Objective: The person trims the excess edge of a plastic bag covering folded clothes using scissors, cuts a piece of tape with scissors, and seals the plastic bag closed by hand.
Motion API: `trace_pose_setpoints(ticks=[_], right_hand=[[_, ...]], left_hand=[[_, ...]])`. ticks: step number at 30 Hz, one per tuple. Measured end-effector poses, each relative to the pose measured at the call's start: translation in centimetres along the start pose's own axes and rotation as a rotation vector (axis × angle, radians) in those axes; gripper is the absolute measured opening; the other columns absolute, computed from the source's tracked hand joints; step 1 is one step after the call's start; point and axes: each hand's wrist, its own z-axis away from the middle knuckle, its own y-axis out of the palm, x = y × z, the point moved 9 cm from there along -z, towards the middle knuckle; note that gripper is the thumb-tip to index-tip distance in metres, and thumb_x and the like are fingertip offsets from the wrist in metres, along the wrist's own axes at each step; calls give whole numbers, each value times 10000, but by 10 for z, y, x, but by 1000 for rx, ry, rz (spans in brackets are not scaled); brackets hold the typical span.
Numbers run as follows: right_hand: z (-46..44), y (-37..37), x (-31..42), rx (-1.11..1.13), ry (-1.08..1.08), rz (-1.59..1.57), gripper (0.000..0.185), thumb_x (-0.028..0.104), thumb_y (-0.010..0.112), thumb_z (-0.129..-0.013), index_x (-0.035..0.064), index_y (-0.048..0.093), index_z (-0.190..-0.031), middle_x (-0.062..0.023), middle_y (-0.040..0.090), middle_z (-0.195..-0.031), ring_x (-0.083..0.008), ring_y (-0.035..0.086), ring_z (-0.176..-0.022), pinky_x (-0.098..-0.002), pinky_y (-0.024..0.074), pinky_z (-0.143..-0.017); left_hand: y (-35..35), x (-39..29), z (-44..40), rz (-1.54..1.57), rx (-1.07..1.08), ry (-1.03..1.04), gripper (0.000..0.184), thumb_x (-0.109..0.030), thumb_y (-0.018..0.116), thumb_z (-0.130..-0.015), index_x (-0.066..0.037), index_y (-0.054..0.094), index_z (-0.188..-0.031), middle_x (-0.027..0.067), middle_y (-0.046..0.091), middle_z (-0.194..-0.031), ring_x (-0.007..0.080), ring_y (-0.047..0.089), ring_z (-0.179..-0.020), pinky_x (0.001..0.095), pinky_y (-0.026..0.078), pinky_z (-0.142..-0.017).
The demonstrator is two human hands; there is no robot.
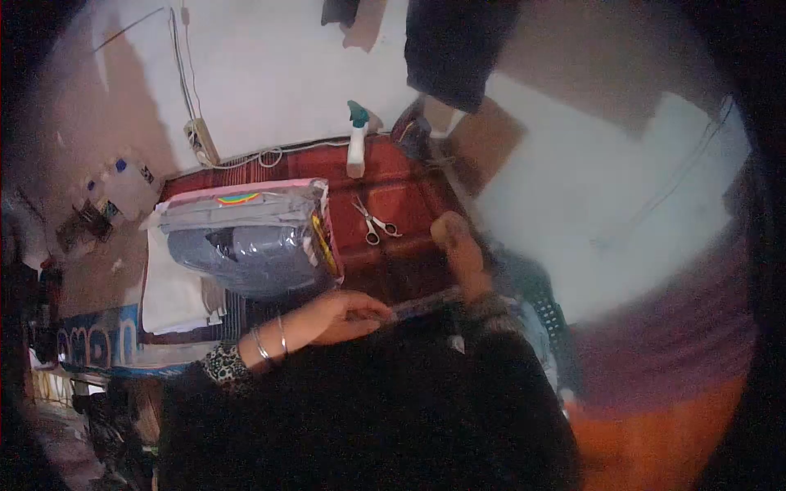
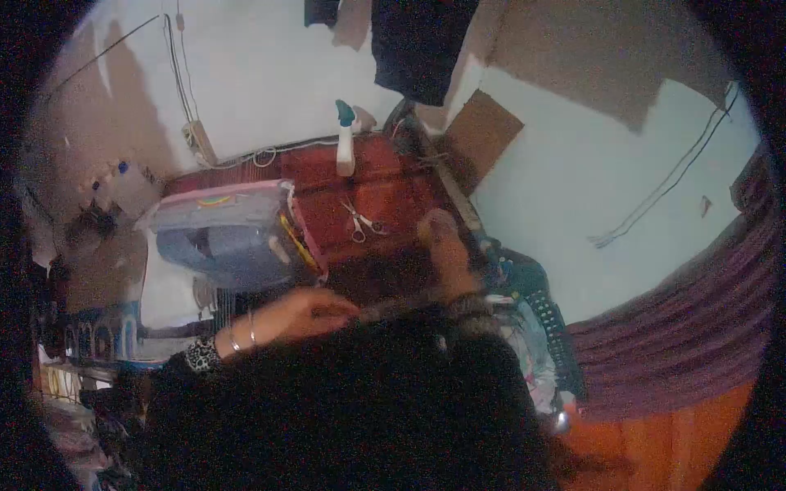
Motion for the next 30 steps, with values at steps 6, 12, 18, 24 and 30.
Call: trace_pose_setpoints(ticks=[6, 12, 18, 24, 30], right_hand=[[74, -68, 96, -20, 70, -597, 261, 182, 696, -840, -17, 636, -997, -152, 649, -1006, -290, 646, -917, -361, 500, -826], [103, -128, 172, -33, -412, -666, 317, 134, 644, -826, 41, 610, -1127, -176, 592, -1142, -325, 581, -1043, -394, 487, -868], [70, -142, 150, -44, -242, -879, 414, 323, 465, -943, -4, 573, -1173, -184, 547, -1237, -316, 541, -1122, -393, 423, -949], [56, -149, 196, 99, -386, -667, 476, 375, 395, -951, 65, 560, -1273, -183, 527, -1283, -358, 451, -1221, -439, 319, -1055], [69, -148, 214, 98, -517, -614, 558, 487, 436, -926, 87, 551, -1297, -188, 471, -1347, -379, 428, -1242, -480, 302, -1057]], left_hand=[[1, 19, -38, 185, -315, -50, 474, -249, 701, -845, -62, 558, -1256, 147, 549, -1249, 264, 547, -1124, 374, 492, -888], [-7, -12, -42, -172, -405, 50, 593, -296, 761, -745, -52, 553, -1244, 174, 529, -1261, 329, 439, -1228, 440, 362, -1023], [-14, -33, -24, -351, -418, 172, 640, -322, 748, -735, -51, 532, -1273, 147, 504, -1309, 330, 374, -1290, 476, 294, -1069], [-6, -42, -19, -651, -330, 161, 672, -339, 710, -770, -57, 481, -1334, 150, 439, -1379, 357, 248, -1379, 616, 177, -1090], [-7, -33, -12, -681, -289, 133, 645, -345, 711, -771, -86, 506, -1325, 159, 415, -1409, 363, 211, -1402, 652, 151, -1084]])
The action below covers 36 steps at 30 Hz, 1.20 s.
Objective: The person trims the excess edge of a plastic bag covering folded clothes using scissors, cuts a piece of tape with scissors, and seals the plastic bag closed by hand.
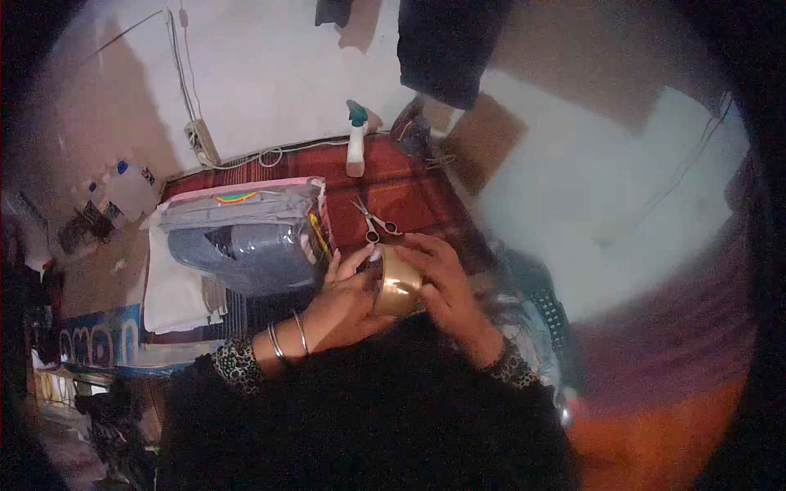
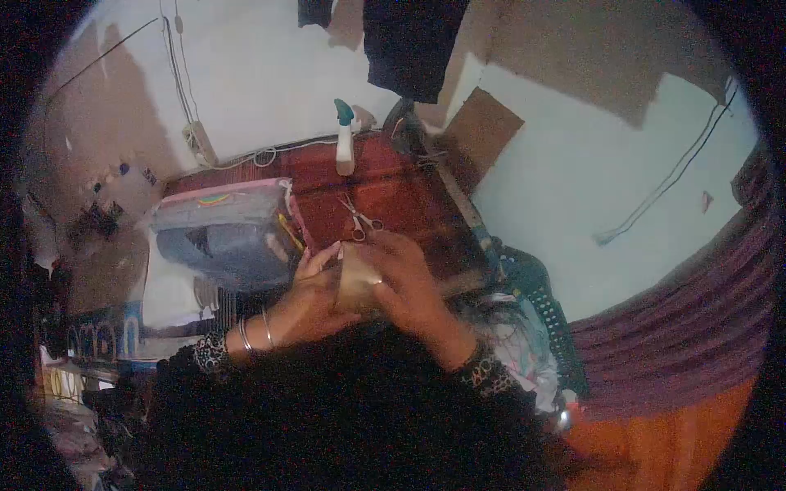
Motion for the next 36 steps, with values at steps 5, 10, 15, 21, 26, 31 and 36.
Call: trace_pose_setpoints(ticks=[5, 10, 15, 21, 26, 31, 36], right_hand=[[9, 6, 10, 18, -74, 88, 592, 523, 515, -875, 116, 549, -1303, -196, 455, -1356, -406, 411, -1254, -505, 299, -1056], [10, 13, 19, 55, -113, 269, 568, 433, 646, -801, 157, 561, -1290, -200, 455, -1350, -410, 414, -1254, -515, 308, -1050], [14, 17, 17, 30, -105, 266, 539, 342, 687, -774, 142, 574, -1261, -198, 473, -1328, -406, 432, -1237, -514, 328, -1038], [12, 11, 13, -60, -70, 218, 401, 130, 731, -746, 88, 642, -1135, -168, 525, -1272, -355, 493, -1203, -431, 410, -988], [12, 6, 1, -153, 37, 100, 248, 98, 724, -769, 54, 680, -1009, -144, 592, -1184, -292, 557, -1126, -386, 453, -931], [25, 18, -43, -181, 260, -62, 183, 105, 725, -799, 52, 679, -969, -120, 609, -1155, -205, 579, -1057, -307, 482, -835], [21, 16, -43, -190, 242, -71, 212, 108, 732, -789, 47, 651, -976, -116, 600, -1152, -222, 578, -1065, -320, 468, -870]], left_hand=[[-6, 3, 0, 11, -31, -36, 586, -327, 726, -742, -81, 580, -1254, 157, 453, -1372, 366, 222, -1397, 644, 183, -1080], [1, 11, 1, 10, -3, -35, 599, -280, 741, -676, -77, 604, -1222, 142, 480, -1339, 365, 233, -1397, 618, 237, -1076], [1, 11, 1, 10, -23, -54, 613, -298, 739, -676, -62, 600, -1225, 160, 456, -1373, 363, 231, -1399, 626, 236, -1072], [13, 12, -6, -7, 26, -98, 608, -366, 679, -760, -30, 565, -1253, 212, 417, -1399, 372, 218, -1401, 635, 198, -1084], [12, 7, -7, -32, 13, -125, 583, -372, 650, -800, -44, 548, -1272, 201, 429, -1389, 389, 212, -1398, 679, 164, -1066], [21, 9, -9, -19, 78, -197, 535, -397, 682, -790, -188, 568, -1270, 171, 479, -1335, 417, 214, -1387, 717, 130, -1041], [18, 7, -12, -77, 62, -177, 491, -369, 664, -791, -132, 606, -1217, 161, 494, -1313, 408, 214, -1388, 752, 95, -1018]])
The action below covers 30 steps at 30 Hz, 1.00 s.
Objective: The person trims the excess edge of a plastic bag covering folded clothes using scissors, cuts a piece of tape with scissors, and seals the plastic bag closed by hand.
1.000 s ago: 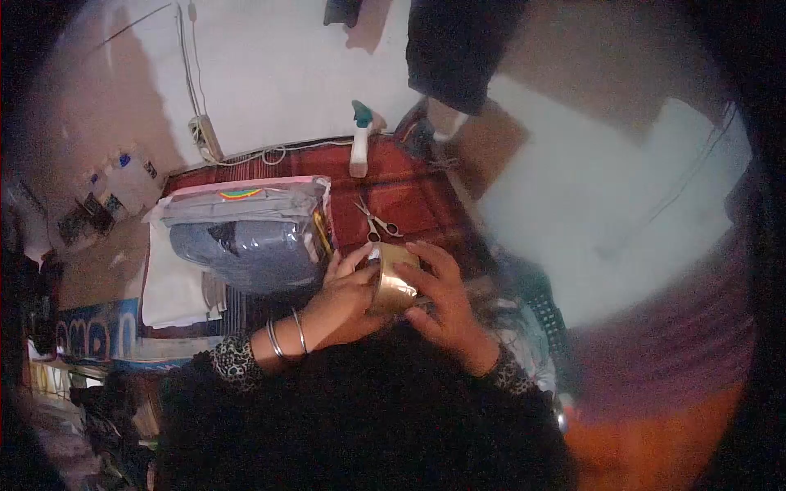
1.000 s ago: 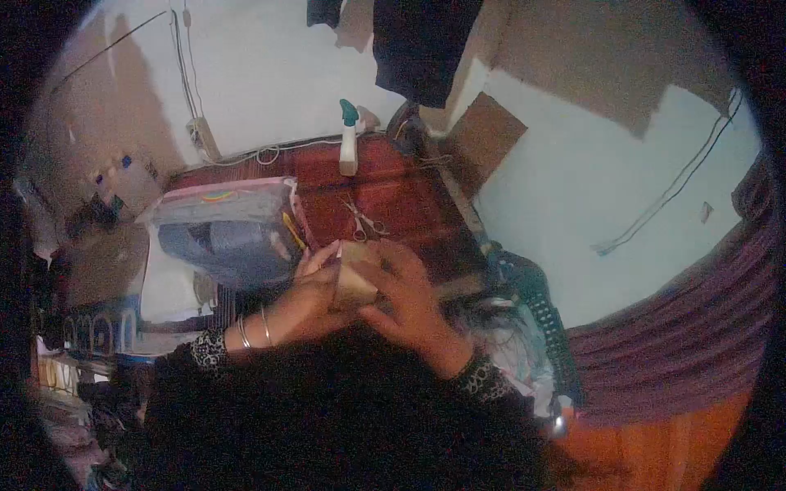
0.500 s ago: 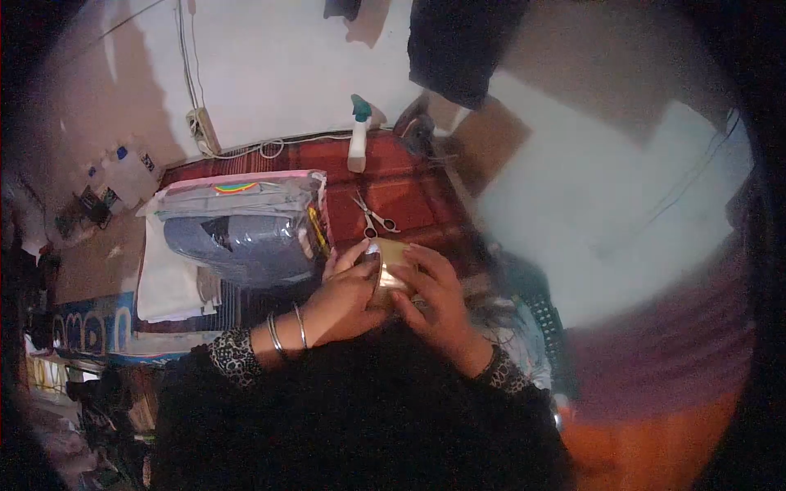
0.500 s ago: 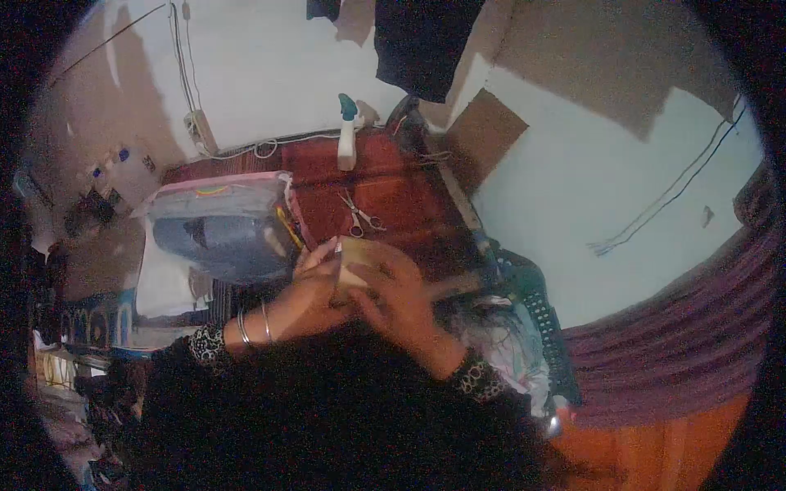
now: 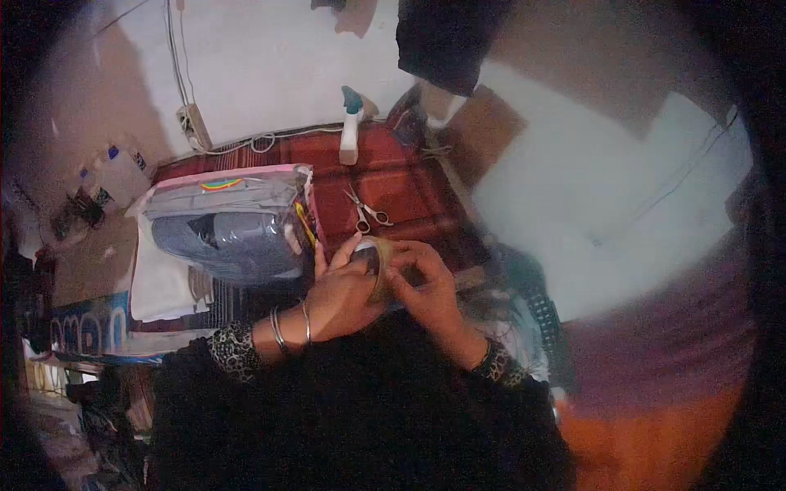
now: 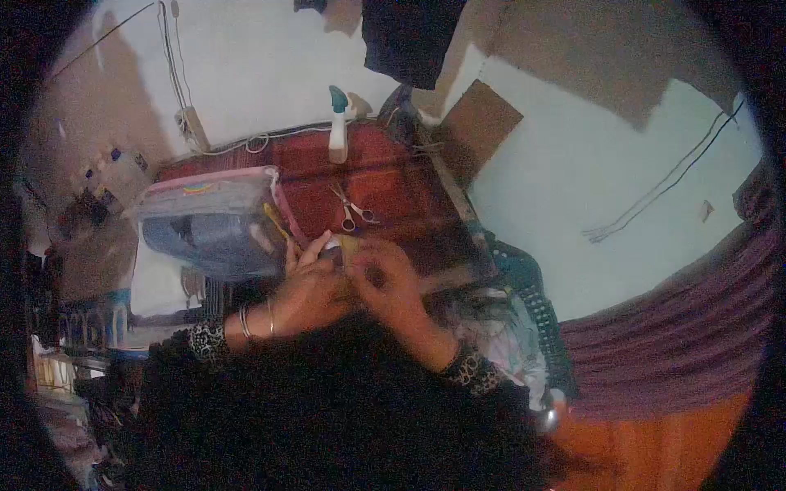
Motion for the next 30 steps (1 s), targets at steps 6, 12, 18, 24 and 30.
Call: trace_pose_setpoints(ticks=[6, 12, 18, 24, 30], right_hand=[[-5, 1, 8, -27, -8, 73, 295, 96, 742, -769, 56, 616, -1031, -117, 595, -1147, -240, 576, -1061, -335, 450, -901], [-7, 6, 8, 12, -48, 55, 270, 79, 729, -773, 46, 605, -1011, -117, 596, -1114, -248, 574, -1046, -341, 449, -891], [-14, 10, 6, 96, -46, 108, 183, 85, 672, -816, 34, 592, -972, -141, 587, -1076, -291, 574, -1027, -364, 445, -888], [-16, 18, 10, 115, -118, 167, 131, 105, 621, -854, 24, 554, -932, -175, 564, -1074, -325, 564, -1026, -375, 442, -886], [-8, 16, -11, 120, -58, -96, 138, 154, 589, -913, 37, 539, -966, -126, 567, -1134, -232, 555, -1054, -348, 426, -926]], left_hand=[[-6, -3, -1, -73, -92, 16, 422, -300, 676, -759, -64, 660, -1108, 143, 513, -1261, 388, 229, -1387, 774, 87, -998], [-2, 5, -1, -148, -98, -14, 386, -343, 674, -752, -120, 681, -1067, 117, 514, -1262, 385, 208, -1394, 777, 103, -996], [-4, 4, 1, -126, -114, 37, 296, -263, 672, -745, -59, 698, -959, 138, 545, -1188, 402, 219, -1390, 786, 116, -979], [6, 10, 3, -171, -27, 15, 325, -376, 638, -799, -212, 692, -1074, 89, 558, -1230, 385, 209, -1395, 756, 55, -1021], [0, 8, 6, 22, -78, 48, 298, -342, 668, -782, -93, 711, -940, 119, 567, -1159, 377, 246, -1386, 739, 98, -1026]])
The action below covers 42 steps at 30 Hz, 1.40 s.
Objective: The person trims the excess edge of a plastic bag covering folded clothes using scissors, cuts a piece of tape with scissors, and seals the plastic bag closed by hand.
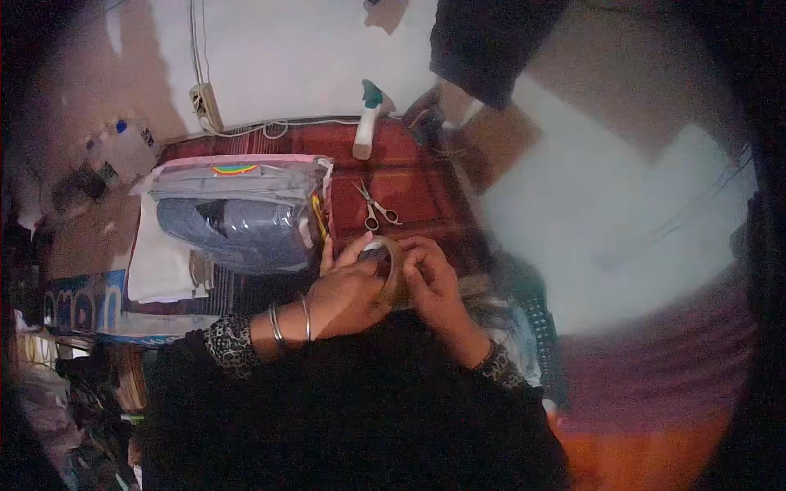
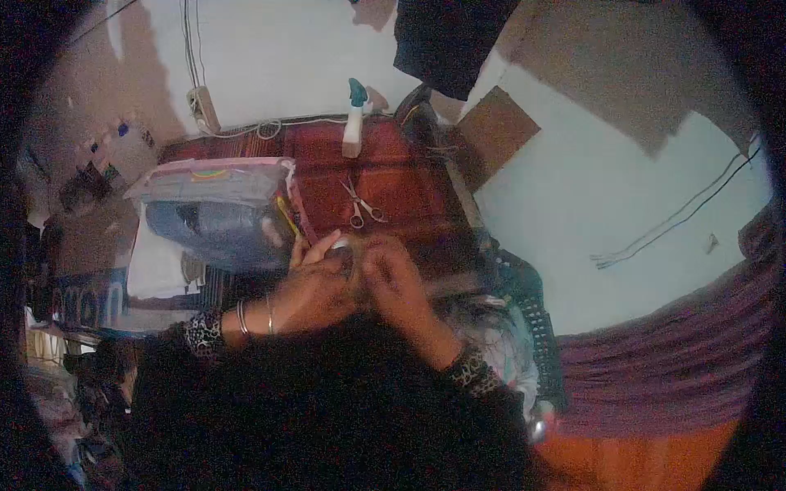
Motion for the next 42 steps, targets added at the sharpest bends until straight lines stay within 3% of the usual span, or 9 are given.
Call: trace_pose_setpoints(ticks=[8, 13, 20, 23, 29, 32, 34, 39, 42], right_hand=[[12, -1, -36, -38, 324, -365, 295, 149, 622, -904, 54, 587, -1181, -110, 553, -1255, -200, 521, -1167, -337, 405, -990], [3, 0, -4, 54, 126, 47, 175, 130, 670, -864, 37, 675, -1013, -104, 565, -1236, -214, 559, -1123, -349, 445, -954], [6, 4, -11, 5, 150, -34, 140, 151, 662, -875, 21, 624, -912, -123, 598, -1134, -194, 582, -1033, -323, 481, -855], [5, 2, 15, -22, -70, 227, 129, 145, 613, -910, 19, 589, -923, -122, 624, -1087, -165, 584, -992, -299, 483, -821], [14, 4, -15, -35, 223, 72, 196, 205, 575, -904, 47, 616, -1013, -167, 656, -937, -356, 649, -841, -414, 516, -760], [16, 24, -5, 147, 101, 178, 158, 157, 605, -885, 47, 615, -998, -156, 654, -935, -347, 651, -848, -403, 519, -764], [13, 28, 5, 158, 80, 112, 159, 154, 605, -884, 42, 615, -996, -167, 644, -970, -350, 642, -887, -398, 513, -785], [12, 34, 18, 242, -18, 212, 185, 105, 601, -899, 25, 567, -1062, -136, 595, -1122, -236, 592, -1043, -340, 472, -865], [17, 27, 2, 118, 295, -218, 313, 150, 619, -905, 34, 535, -1183, -103, 554, -1201, -212, 559, -1084, -343, 440, -936]], left_hand=[[9, 4, 5, -42, 110, -27, 334, -365, 658, -789, -113, 695, -1006, 112, 563, -1161, 374, 246, -1388, 730, 107, -1036], [13, 6, 6, -39, 232, -39, 473, -442, 623, -819, -179, 600, -1212, 156, 536, -1245, 405, 210, -1396, 736, 87, -1031], [21, 10, 11, -100, 293, -44, 485, -444, 609, -835, -133, 602, -1208, 153, 436, -1388, 381, 180, -1413, 734, 99, -1031], [23, 13, 10, -12, 99, 12, 416, -439, 631, -809, -102, 680, -1048, 136, 553, -1211, 370, 239, -1394, 736, 74, -1035], [25, 24, 15, 785, 249, -257, 444, -396, 719, -786, -71, 615, -1071, 132, 632, -997, 325, 583, -1097, 464, 435, -944], [17, 54, 21, 813, -19, -485, 349, -298, 758, -756, -60, 623, -972, 131, 651, -914, 297, 641, -905, 371, 492, -802], [-6, 34, 10, 500, -98, -147, 299, -278, 754, -745, -49, 634, -895, 142, 651, -942, 309, 627, -875, 400, 486, -792], [-14, 31, 10, 463, -208, -98, 205, -205, 734, -744, -50, 647, -847, 128, 647, -973, 318, 615, -919, 397, 482, -840], [-36, 19, 11, 432, -349, -32, 152, -137, 721, -747, -56, 649, -853, 114, 627, -1069, 313, 588, -1013, 401, 463, -897]])
